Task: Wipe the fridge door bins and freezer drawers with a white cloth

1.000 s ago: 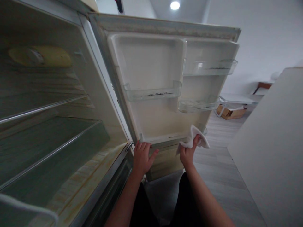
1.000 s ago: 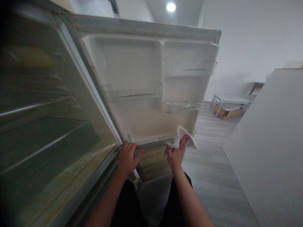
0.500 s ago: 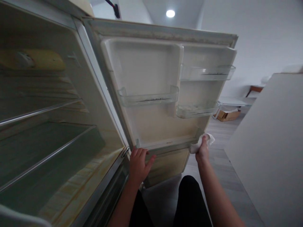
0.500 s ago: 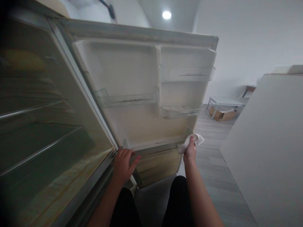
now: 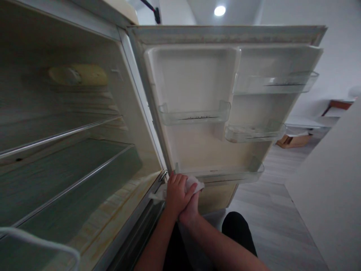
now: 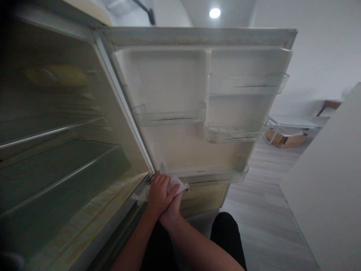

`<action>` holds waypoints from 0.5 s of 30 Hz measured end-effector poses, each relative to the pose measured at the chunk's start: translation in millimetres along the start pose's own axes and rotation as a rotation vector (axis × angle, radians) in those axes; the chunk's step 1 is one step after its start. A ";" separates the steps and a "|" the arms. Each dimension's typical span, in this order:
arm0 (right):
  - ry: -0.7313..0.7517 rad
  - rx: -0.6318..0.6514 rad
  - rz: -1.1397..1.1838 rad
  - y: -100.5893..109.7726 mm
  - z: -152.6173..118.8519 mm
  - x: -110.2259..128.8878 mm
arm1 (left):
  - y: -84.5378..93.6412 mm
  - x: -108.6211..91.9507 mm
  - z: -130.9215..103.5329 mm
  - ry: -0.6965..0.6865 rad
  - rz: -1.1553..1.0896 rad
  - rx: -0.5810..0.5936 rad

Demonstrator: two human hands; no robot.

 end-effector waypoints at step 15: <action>0.757 -0.561 -0.317 87.4 15.7 247.8 | 1.6 -4.9 3.1 -0.008 -0.036 0.007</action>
Point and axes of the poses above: each hand's wrist, its own z-axis towards the middle knuckle, its own y-axis out of the back of the hand, x = y × z, the point moved 5 cm from there along z, towards the middle knuckle, and after that the axes turned 6 degrees about -z, right-handed, at the moved point
